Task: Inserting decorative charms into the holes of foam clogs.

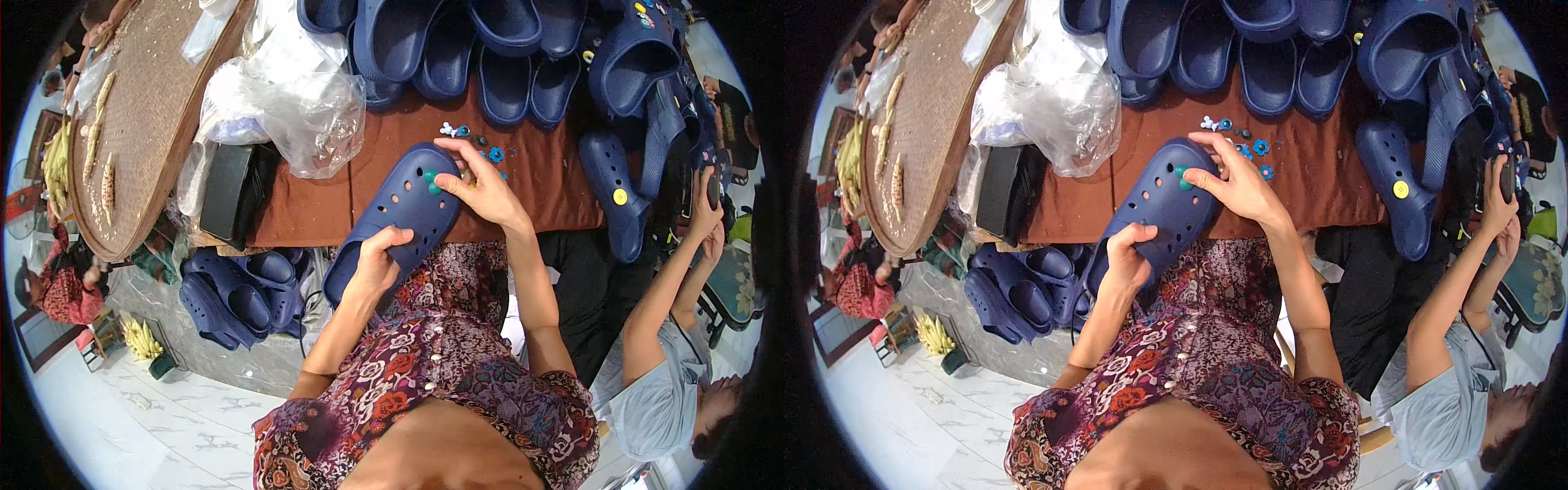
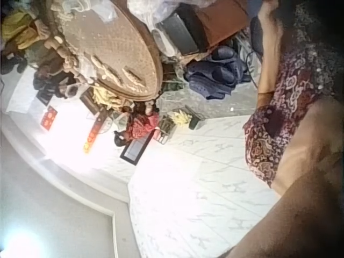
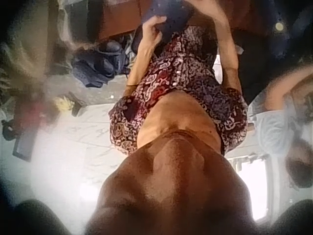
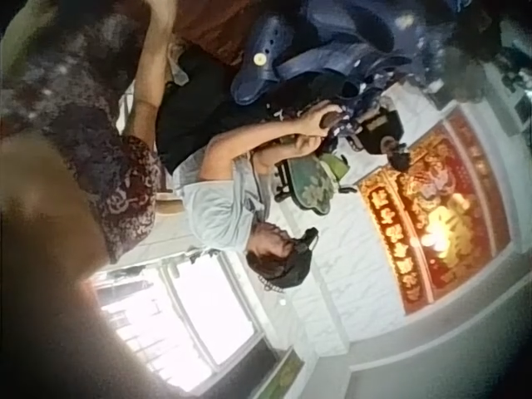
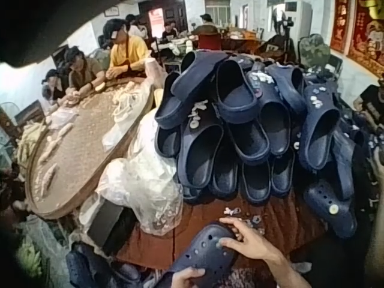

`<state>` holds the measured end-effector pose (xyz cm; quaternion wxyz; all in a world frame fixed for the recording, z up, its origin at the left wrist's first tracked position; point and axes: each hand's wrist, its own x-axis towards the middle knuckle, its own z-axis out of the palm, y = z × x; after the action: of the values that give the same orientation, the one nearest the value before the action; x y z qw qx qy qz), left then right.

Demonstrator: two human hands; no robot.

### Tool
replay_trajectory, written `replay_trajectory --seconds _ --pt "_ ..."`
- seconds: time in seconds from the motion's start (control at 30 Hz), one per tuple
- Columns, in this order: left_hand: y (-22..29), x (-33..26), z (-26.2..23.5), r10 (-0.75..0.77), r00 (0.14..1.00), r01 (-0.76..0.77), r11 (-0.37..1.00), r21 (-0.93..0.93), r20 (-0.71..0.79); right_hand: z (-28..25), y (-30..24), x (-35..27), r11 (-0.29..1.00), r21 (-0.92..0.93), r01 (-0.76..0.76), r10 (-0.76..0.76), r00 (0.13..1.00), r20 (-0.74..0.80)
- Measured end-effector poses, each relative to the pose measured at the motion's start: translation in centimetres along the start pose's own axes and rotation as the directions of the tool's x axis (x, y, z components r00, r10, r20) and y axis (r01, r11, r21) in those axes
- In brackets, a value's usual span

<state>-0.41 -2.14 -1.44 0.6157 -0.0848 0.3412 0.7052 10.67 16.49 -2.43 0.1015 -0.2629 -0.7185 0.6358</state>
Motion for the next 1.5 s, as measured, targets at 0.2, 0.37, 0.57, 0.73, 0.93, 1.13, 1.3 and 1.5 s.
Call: replay_trajectory --seconds 0.2,0.37,0.57,0.73,0.93,1.13,1.3,1.5 --pt "1.1 -1.2 -0.8 0.06 0.996 -0.05 0.99 0.133 -0.072 3.7 0.5 -0.6 0.995 -0.044 0.094 -0.1 0.981 -0.167" --pt "1.5 -1.7 -1.8 0.097 0.987 -0.083 0.99 0.111 -0.131 5.9 -0.6 -0.8 0.97 -0.225 0.087 -0.144 0.957 -0.25" --pt "1.6 -2.0 -1.8 0.128 0.976 -0.107 0.987 0.122 -0.177 5.8 -0.3 -0.6 0.965 -0.252 0.075 -0.13 0.969 -0.21" --pt "0.7 -2.1 -0.6 0.143 0.974 -0.134 0.989 0.064 -0.178 6.4 0.2 -1.1 0.97 -0.217 0.111 -0.163 0.957 -0.241" --pt "0.5 -2.6 -0.9 0.132 0.977 -0.126 0.991 0.047 -0.17 5.9 0.3 -0.9 0.956 -0.285 0.064 -0.101 0.988 -0.119" --pt "1.1 -2.1 -0.8 0.118 0.982 -0.118 0.993 0.005 -0.15 6.0 0.2 -0.5 0.921 -0.383 0.072 -0.113 0.99 -0.086" --pt "1.1 -0.8 -0.2 0.124 0.971 -0.132 0.991 -0.026 -0.203 3.2 -0.1 -1.2 0.916 -0.363 0.171 -0.306 0.883 -0.357" --pt "0.6 0.6 0.4 0.066 0.985 -0.096 0.977 -0.189 -0.158 -0.7 2.2 -2.7 0.799 -0.6 -0.028 -0.289 0.858 -0.425"
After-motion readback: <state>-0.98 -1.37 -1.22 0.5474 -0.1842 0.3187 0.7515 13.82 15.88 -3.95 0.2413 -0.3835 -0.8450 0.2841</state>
